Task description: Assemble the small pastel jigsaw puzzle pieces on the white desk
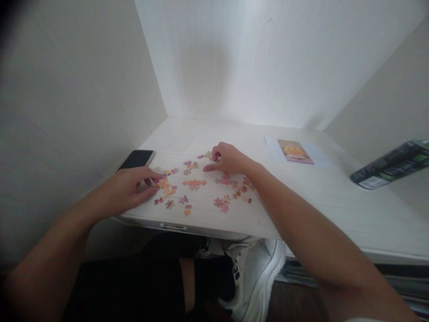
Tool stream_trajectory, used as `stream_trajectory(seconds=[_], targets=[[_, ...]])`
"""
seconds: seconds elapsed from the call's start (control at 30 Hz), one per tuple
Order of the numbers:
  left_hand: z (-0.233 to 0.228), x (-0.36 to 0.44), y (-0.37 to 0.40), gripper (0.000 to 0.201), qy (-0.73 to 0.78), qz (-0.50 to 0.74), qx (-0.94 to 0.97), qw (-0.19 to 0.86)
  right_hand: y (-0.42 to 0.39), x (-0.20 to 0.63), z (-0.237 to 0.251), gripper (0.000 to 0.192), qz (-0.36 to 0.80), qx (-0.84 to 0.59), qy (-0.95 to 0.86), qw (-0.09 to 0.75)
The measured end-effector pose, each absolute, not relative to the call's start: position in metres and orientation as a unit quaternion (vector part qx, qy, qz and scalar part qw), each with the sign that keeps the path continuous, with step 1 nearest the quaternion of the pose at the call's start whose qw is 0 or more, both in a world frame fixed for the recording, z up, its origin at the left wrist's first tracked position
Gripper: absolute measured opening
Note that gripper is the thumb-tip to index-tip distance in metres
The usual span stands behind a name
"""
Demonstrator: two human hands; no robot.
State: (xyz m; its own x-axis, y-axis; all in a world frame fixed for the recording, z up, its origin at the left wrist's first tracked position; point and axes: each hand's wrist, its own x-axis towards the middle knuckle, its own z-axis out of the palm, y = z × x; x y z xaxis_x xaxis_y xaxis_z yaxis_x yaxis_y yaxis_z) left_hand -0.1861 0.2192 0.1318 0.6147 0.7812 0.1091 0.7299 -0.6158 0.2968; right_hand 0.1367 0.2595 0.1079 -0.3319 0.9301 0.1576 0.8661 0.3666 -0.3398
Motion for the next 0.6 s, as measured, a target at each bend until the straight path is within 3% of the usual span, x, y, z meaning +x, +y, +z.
stream_trajectory(seconds=[0.6], targets=[[0.1234, -0.1925, 0.2179, 0.034, 0.385, 0.137, 0.908, 0.094, 0.2577, 0.1364, 0.1100, 0.035, 0.078, -0.534, -0.820, 0.189]])
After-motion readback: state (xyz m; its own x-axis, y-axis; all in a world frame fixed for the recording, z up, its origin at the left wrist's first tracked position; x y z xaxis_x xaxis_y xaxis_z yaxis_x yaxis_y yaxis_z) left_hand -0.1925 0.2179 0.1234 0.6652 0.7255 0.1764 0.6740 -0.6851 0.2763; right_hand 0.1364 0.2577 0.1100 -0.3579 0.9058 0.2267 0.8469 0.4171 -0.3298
